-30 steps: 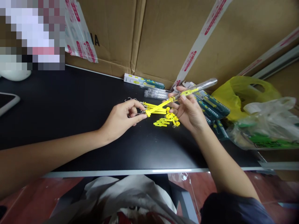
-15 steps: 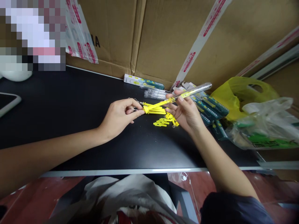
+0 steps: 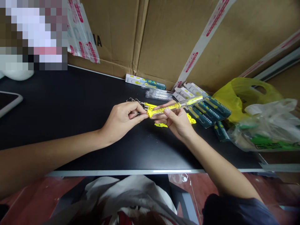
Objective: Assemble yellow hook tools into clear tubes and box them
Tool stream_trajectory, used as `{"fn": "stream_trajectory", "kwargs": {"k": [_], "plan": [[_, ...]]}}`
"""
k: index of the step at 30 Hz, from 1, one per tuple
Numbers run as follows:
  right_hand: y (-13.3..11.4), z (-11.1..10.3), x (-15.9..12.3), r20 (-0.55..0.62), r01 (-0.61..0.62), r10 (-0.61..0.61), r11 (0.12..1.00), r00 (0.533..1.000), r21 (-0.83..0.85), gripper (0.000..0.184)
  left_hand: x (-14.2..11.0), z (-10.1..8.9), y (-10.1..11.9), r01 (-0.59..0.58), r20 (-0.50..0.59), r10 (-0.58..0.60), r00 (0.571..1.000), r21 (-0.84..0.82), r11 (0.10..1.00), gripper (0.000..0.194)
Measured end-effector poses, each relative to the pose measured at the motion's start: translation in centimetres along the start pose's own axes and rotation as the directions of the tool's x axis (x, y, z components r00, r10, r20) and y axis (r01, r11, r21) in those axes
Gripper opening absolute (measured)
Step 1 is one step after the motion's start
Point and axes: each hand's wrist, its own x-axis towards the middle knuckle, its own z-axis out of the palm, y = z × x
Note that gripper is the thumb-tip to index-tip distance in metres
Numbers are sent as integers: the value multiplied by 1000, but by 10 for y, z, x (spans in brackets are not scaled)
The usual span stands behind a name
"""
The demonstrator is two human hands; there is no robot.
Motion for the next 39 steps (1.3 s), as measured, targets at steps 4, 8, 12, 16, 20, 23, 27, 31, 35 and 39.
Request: {"fn": "stream_trajectory", "kwargs": {"k": [4,8,12,16,20,23,27,31,35,39], "plan": [[4,1,-1,-10,5,-5,1000,1000,6,34,1,0,0,-109,-20,110,994,41,993,8],[5,2,-1,-23,-7,7,1000,1000,2,34,1,0,1,-170,-4,171,985,82,982,7],[7,3,-2,-7,-15,15,1000,1000,7,33,0,0,2,-197,2,198,980,107,975,6],[11,4,-4,-6,-33,34,999,999,30,33,-2,-1,4,-208,48,204,978,129,970,7],[16,5,-5,-6,-68,68,996,998,61,34,-4,-2,6,-195,87,183,979,159,968,8],[18,6,-5,11,-97,97,992,995,85,32,-6,-2,8,-196,117,179,977,166,966,11],[19,4,-3,37,-131,127,986,991,100,31,-6,-2,13,-122,157,99,983,148,981,13],[17,1,0,11,-132,132,990,991,40,35,-4,1,12,97,237,-117,964,96,991,13],[17,1,1,-11,-86,86,996,996,5,34,-6,7,6,330,365,-268,892,-121,936,13],[19,3,1,-36,-81,80,996,996,-30,35,-10,11,4,485,464,-335,820,-254,837,16]]}}
